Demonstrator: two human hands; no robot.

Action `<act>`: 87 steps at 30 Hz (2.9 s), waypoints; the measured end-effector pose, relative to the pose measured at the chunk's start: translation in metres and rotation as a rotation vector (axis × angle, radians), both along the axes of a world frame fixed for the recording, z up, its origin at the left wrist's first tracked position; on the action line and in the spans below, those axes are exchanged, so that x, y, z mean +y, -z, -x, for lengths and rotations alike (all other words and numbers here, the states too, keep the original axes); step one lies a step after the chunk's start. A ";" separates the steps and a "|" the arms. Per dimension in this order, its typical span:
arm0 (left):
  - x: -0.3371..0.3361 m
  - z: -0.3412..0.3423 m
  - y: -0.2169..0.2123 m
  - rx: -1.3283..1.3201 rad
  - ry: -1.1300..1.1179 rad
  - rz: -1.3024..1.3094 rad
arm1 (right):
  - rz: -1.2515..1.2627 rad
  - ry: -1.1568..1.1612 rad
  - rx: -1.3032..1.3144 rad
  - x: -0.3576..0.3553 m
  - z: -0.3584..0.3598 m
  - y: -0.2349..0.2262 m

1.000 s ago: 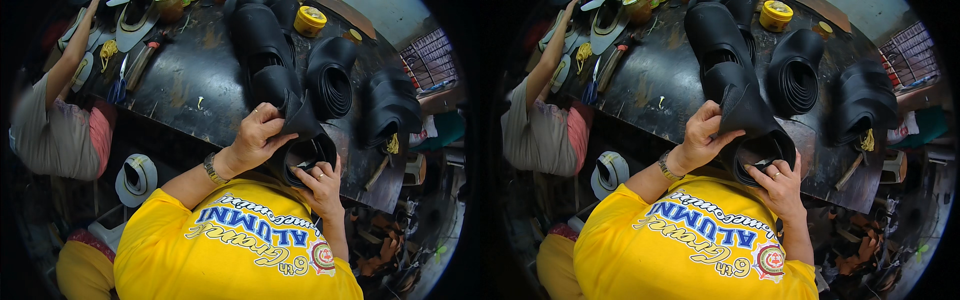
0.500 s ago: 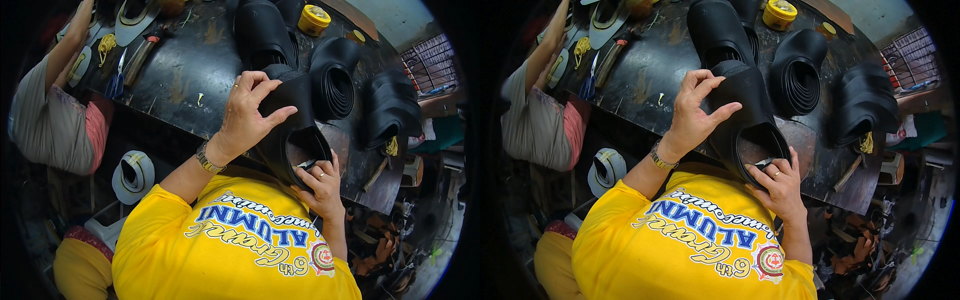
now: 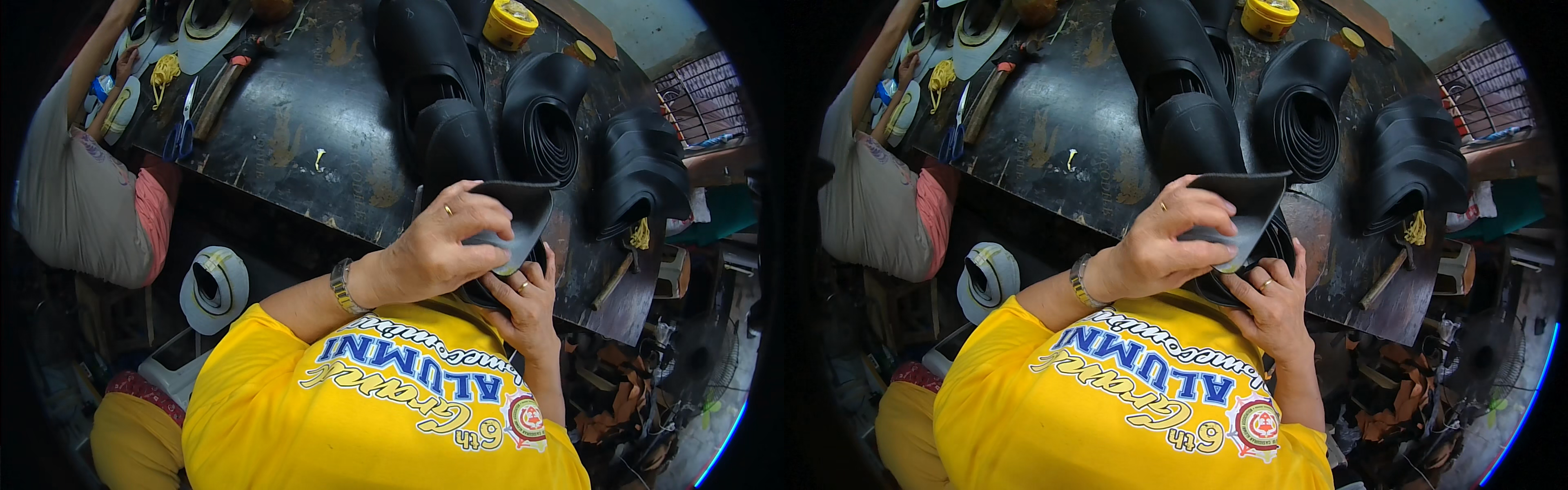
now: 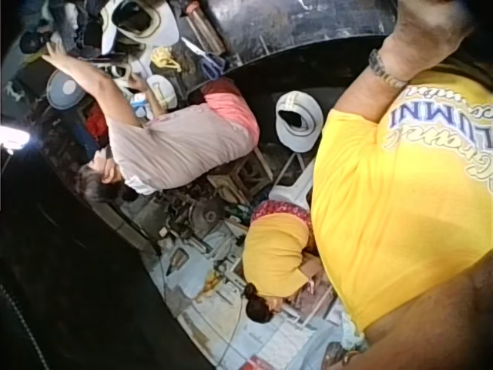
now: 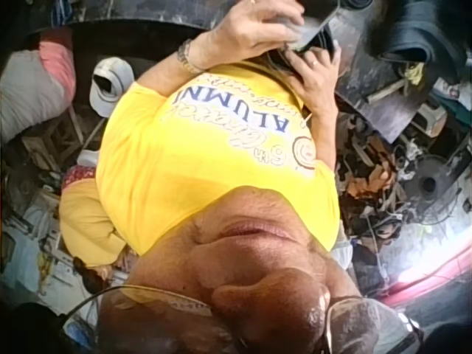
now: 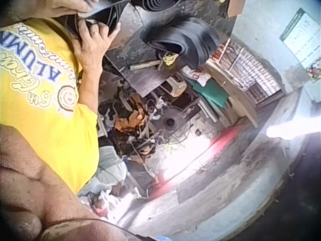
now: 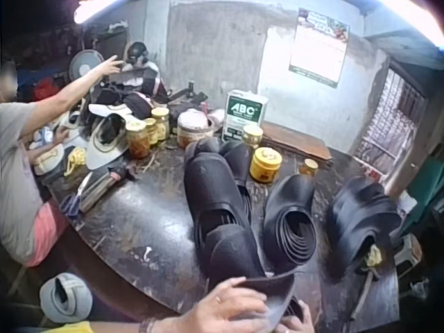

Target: The person repeatedly picks up black rubber shoe parts from a workbench, folds or aligns them, and stacks them into a growing pile. The person handles the parts one at a time, occasionally turning them over and adjusting their position before placing them on the stack.

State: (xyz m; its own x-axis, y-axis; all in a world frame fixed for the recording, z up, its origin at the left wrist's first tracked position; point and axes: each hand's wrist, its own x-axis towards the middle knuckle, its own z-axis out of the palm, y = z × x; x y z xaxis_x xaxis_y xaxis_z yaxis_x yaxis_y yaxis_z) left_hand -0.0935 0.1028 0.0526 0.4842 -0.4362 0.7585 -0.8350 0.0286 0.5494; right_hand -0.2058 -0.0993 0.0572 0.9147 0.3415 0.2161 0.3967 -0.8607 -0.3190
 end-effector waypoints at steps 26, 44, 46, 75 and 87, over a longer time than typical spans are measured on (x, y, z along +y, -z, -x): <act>0.018 -0.030 0.008 0.896 0.263 0.272 | -0.739 0.123 -0.186 -0.016 0.011 -0.027; -0.104 -0.146 -0.011 1.159 0.124 -0.229 | -0.418 0.333 -0.417 -0.048 -0.102 0.042; -0.102 -0.153 -0.008 1.111 0.124 -0.312 | -0.291 0.329 -0.436 -0.048 -0.102 0.037; -0.104 -0.178 -0.004 0.056 -0.486 -0.564 | -0.215 0.429 -0.496 -0.046 -0.140 0.018; -0.076 -0.153 0.003 0.017 -0.109 -0.662 | -0.081 0.406 -0.477 -0.046 -0.148 0.019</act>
